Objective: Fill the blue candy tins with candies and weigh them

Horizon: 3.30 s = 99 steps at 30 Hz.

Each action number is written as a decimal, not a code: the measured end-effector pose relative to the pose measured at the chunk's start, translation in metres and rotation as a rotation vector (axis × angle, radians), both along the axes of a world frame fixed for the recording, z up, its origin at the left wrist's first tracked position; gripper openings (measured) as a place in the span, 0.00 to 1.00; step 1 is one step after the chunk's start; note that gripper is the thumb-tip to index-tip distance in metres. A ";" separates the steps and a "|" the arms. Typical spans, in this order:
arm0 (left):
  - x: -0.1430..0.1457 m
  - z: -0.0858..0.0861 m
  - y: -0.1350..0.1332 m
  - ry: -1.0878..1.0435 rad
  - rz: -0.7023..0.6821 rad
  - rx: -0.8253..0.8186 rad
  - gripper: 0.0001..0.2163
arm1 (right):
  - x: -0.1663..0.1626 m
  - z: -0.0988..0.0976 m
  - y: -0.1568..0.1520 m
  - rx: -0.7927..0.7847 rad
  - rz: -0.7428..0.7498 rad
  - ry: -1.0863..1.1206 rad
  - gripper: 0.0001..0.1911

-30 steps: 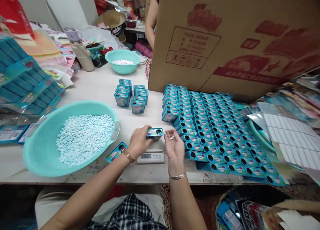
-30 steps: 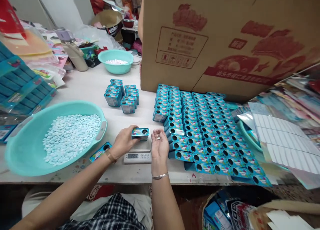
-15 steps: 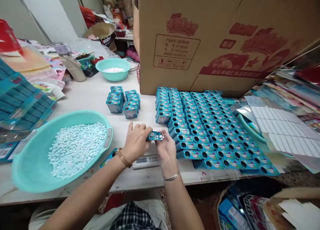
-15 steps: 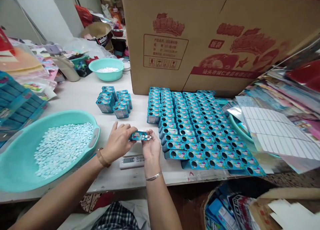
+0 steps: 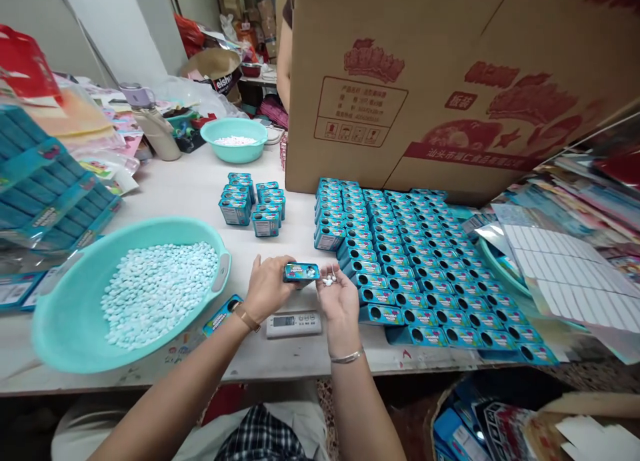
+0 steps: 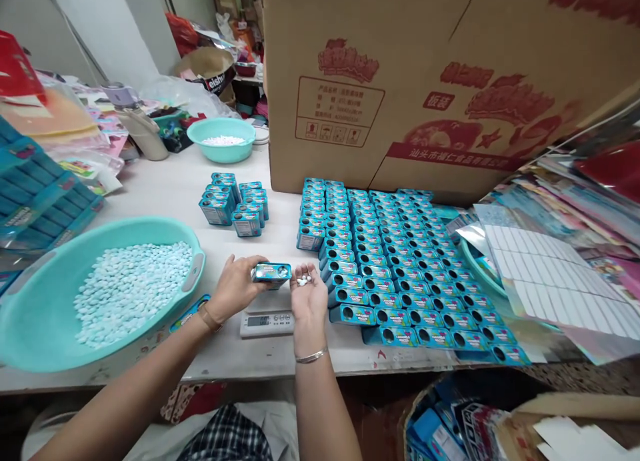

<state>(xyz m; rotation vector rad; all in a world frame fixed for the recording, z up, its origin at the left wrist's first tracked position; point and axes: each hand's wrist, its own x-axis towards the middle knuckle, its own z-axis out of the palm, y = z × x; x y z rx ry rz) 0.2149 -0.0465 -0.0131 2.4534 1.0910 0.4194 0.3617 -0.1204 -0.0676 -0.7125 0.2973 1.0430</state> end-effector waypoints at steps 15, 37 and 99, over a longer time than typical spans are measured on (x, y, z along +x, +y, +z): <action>-0.080 0.027 -0.023 -0.546 0.180 -0.121 0.28 | 0.005 0.023 -0.037 0.084 0.091 -0.129 0.05; -0.136 -0.016 -0.089 -0.642 0.297 -0.599 0.15 | -0.004 0.043 -0.025 -0.092 0.296 -0.756 0.10; -0.107 -0.008 -0.041 -0.518 0.144 -0.435 0.18 | -0.013 0.062 0.017 0.049 0.707 -0.726 0.23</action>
